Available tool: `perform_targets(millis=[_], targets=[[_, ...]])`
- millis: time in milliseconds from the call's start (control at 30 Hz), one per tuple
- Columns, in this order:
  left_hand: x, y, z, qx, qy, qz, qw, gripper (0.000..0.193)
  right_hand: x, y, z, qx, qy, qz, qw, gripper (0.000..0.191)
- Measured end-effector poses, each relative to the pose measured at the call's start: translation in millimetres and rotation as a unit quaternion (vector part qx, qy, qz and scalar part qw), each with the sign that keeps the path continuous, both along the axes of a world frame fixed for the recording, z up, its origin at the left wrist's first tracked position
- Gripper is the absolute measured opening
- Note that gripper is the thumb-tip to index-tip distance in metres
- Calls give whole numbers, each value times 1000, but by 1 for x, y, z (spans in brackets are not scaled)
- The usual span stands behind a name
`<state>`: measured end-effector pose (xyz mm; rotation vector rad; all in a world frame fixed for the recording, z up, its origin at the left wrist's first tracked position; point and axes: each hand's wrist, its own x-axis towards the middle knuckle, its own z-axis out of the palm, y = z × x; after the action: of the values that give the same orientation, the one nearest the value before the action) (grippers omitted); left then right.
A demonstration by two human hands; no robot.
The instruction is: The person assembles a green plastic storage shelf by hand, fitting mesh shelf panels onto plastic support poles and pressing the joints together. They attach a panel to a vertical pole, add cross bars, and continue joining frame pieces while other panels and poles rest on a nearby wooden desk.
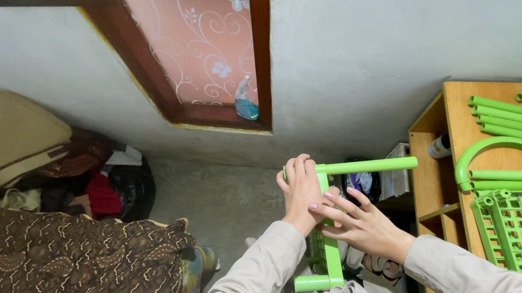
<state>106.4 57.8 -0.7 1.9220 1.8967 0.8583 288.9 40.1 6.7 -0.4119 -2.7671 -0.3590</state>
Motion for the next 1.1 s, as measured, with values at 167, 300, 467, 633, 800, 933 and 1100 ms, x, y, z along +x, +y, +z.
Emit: perform_targets(millis=[167, 300, 467, 633, 800, 933, 1100], targets=[[-5, -6, 7, 10, 3, -22, 1000, 74, -2, 1, -5, 42, -20, -24, 999, 41], [-11, -12, 15, 90, 30, -21, 995, 60, -6, 7, -2, 59, -29, -33, 997, 37], [-24, -20, 25, 95, -18, -22, 995, 47, -13, 17, 5, 61, -44, -52, 996, 38], [-29, -26, 28, 58, -16, -16, 998, 45, -21, 32, 15, 3, -67, -94, 993, 34], [-25, -35, 30, 54, -16, -36, 998, 40, -25, 48, 28, -38, -43, -132, 990, 40], [-18, -42, 34, -1, -26, -95, 995, 34, -27, 58, 36, -61, -21, -147, 987, 26], [-15, -45, 34, 13, 34, -161, 986, 72, -29, 64, 43, -36, -6, -157, 987, 32]])
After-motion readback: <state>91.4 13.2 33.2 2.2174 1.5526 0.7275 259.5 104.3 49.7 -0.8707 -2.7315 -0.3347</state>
